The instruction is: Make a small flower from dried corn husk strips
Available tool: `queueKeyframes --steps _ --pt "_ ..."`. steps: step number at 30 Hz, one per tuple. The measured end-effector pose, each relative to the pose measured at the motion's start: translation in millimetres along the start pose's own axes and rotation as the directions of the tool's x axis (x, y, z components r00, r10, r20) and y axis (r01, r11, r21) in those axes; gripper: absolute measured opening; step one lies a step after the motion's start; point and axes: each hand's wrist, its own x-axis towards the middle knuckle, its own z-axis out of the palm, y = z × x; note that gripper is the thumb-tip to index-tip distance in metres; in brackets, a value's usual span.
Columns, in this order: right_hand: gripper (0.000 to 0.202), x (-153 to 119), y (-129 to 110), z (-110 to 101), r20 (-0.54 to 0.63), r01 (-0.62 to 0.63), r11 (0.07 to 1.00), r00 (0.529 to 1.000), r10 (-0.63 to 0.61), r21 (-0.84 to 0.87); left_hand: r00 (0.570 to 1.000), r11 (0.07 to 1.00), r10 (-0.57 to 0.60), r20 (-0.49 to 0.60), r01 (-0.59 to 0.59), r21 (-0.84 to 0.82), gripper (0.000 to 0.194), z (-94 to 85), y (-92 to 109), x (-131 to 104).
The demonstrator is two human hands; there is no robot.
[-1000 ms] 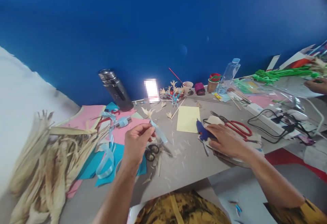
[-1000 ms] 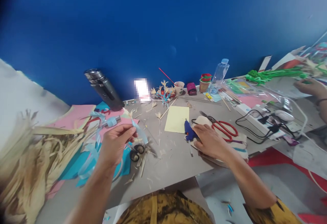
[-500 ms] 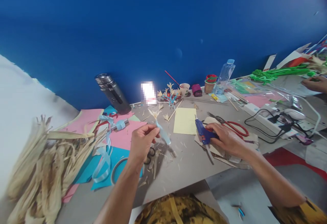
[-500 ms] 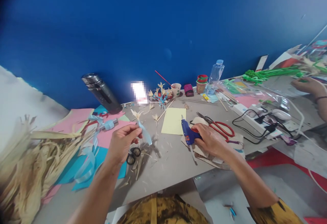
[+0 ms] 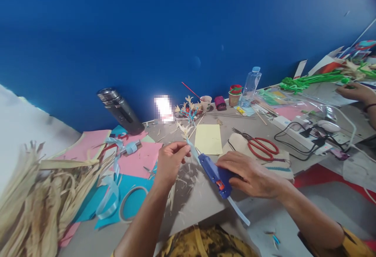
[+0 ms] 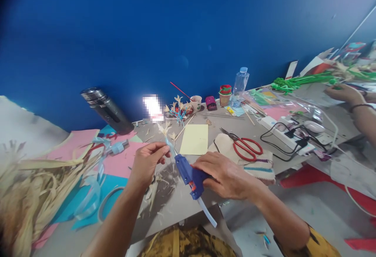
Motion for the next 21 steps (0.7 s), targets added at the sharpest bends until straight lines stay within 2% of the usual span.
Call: queueKeyframes --steps 7,11,14,21 --pt "0.035 -9.8 1.0 5.3 0.020 -0.030 0.999 0.999 0.030 -0.019 0.999 0.999 0.038 -0.030 -0.038 0.015 0.017 -0.9 10.3 0.0" --pt "0.035 -12.1 -1.4 9.0 0.026 -0.045 0.999 0.999 0.045 0.008 1.000 0.999 0.001 -0.020 -0.001 -0.047 0.021 0.0 10.6 0.4" --pt "0.036 -10.1 -1.9 11.1 0.034 -0.039 0.999 0.999 0.039 0.022 1.000 0.999 -0.003 -0.031 0.002 -0.035 0.021 1.4 9.0 0.5" --pt "0.031 -12.0 0.2 14.8 0.105 -0.108 0.994 0.988 0.109 -0.016 0.999 0.999 0.020 -0.040 -0.022 -0.042 0.017 -3.7 12.1 -0.7"
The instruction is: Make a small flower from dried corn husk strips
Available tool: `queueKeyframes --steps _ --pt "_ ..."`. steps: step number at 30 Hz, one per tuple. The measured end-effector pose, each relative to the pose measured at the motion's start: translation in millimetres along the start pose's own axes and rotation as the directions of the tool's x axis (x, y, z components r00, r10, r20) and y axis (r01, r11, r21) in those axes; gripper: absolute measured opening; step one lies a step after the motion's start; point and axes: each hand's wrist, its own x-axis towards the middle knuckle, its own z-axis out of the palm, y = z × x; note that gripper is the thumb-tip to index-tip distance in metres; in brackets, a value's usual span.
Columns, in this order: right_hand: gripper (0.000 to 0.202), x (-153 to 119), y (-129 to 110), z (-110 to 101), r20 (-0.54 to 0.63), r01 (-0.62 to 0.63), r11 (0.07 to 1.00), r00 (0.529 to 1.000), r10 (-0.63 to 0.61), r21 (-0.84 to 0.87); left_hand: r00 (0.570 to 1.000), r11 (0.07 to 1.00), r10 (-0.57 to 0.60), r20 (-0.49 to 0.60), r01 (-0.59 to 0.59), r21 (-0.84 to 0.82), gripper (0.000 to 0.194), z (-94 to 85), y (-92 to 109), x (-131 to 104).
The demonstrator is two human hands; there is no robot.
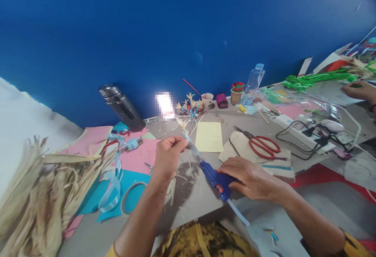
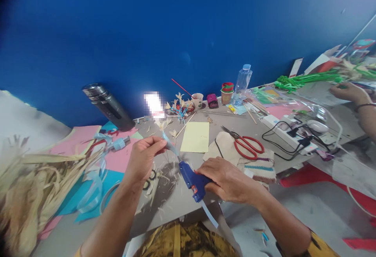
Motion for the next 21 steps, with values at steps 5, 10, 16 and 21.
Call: queueKeyframes --steps 5,10,16,21 --pt "0.032 -9.8 2.2 -3.3 0.011 -0.041 0.999 0.999 0.041 -0.018 0.999 1.000 0.004 -0.050 -0.005 -0.018 0.018 -7.6 4.3 0.9" --pt "0.039 -14.5 4.5 -7.7 -0.097 -0.077 0.993 0.993 0.068 -0.091 0.998 0.997 -0.041 -0.053 0.037 -0.072 0.021 -11.2 4.4 0.3" --pt "0.040 2.1 -15.2 -9.8 -0.075 0.012 1.000 0.997 -0.013 -0.008 0.998 1.000 0.004 -0.060 -0.002 0.026 0.019 -6.1 2.3 -0.6" --pt "0.034 19.0 -11.8 -7.2 -0.032 0.010 1.000 0.999 -0.010 -0.019 1.000 0.999 -0.004 0.020 0.003 0.043 0.018 -2.7 3.9 -6.1"
